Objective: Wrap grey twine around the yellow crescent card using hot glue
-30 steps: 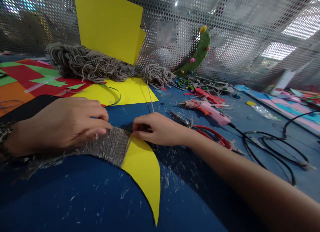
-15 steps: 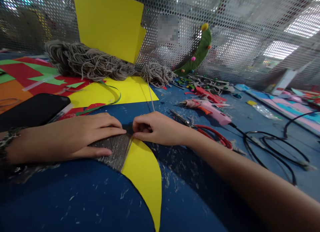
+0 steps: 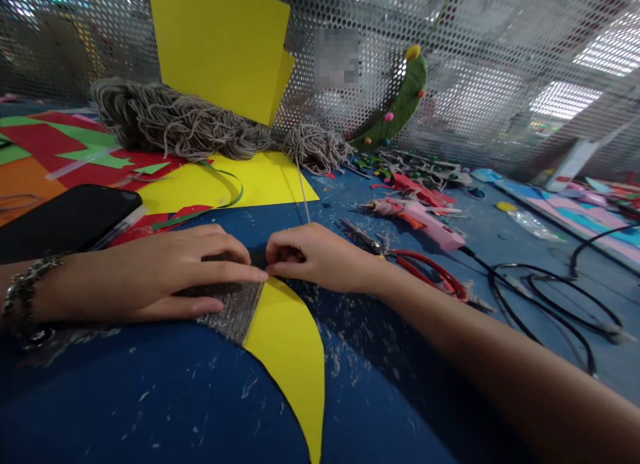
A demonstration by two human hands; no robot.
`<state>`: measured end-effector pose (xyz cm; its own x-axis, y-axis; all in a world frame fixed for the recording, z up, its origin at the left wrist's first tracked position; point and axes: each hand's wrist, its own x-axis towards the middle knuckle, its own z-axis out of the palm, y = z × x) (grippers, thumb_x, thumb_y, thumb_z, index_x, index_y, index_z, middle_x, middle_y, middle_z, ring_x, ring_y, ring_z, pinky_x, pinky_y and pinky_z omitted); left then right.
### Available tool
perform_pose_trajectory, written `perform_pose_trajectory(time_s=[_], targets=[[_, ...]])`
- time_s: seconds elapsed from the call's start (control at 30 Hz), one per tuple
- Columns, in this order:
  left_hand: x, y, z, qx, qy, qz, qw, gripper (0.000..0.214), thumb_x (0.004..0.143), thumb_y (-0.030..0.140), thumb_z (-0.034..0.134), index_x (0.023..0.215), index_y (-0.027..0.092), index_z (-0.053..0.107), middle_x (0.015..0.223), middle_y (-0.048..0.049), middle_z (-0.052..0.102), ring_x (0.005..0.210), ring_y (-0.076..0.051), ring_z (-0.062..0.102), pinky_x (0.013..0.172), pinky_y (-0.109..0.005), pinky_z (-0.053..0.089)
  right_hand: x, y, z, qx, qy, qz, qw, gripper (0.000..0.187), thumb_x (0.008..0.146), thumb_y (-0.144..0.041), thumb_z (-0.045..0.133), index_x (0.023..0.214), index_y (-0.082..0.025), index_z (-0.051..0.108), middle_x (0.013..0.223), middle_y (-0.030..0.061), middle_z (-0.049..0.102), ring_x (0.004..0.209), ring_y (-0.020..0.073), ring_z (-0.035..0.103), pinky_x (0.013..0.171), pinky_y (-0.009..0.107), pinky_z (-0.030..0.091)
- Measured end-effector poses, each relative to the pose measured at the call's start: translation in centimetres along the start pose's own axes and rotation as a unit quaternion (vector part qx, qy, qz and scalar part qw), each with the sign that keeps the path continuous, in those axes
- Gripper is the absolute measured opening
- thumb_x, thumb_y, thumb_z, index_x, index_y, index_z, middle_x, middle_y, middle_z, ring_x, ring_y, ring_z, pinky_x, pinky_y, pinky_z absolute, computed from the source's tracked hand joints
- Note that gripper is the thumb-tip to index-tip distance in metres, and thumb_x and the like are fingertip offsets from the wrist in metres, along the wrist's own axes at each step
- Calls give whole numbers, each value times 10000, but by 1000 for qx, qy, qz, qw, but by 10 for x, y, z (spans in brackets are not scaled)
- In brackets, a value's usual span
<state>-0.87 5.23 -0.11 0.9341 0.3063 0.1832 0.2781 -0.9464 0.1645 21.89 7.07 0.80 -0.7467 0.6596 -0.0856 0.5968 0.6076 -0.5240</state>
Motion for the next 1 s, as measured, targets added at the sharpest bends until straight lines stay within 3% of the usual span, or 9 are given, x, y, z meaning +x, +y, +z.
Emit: perform_pose_trajectory(time_s=[0.17,0.37,0.67,0.83,1.0], targets=[[2,3,-4,87,-28,49,995,358,953,265,334,1266,305,502,1095,-127,530,889,-251,515,755,-374,427,1,-1,0,3,1,7,1000,160,797,-304,524,724,-164,540,612,-33,514,541,69,404,521,205,307],[2,2,-3,114,-25,54,992,358,962,297,304,1234,358,528,1099,-121,541,898,-233,518,747,-344,448,0,-2,-1,2,9,12,1000,127,793,-268,522,718,-167,538,598,-43,510,523,63,392,522,207,298],[1,2,-3,88,-26,58,994,377,958,211,297,1201,329,559,1130,-101,567,929,-243,525,771,-377,464,0,-3,2,-20,17,13,1000,159,805,-307,519,727,-171,542,596,-33,530,528,70,424,524,207,312],[-1,5,-4,141,-26,75,987,423,935,115,306,1226,325,529,1154,-94,575,953,-248,553,751,-362,489,0,-4,2,-41,21,16,999,150,809,-295,506,732,-172,542,589,-33,529,521,70,420,516,207,302],[-1,8,-7,169,-13,110,979,404,952,140,265,1204,275,551,1114,-101,615,893,-244,597,679,-339,510,-1,-4,3,-42,26,11,999,156,815,-292,500,714,-176,524,573,-45,505,511,64,406,517,203,289]])
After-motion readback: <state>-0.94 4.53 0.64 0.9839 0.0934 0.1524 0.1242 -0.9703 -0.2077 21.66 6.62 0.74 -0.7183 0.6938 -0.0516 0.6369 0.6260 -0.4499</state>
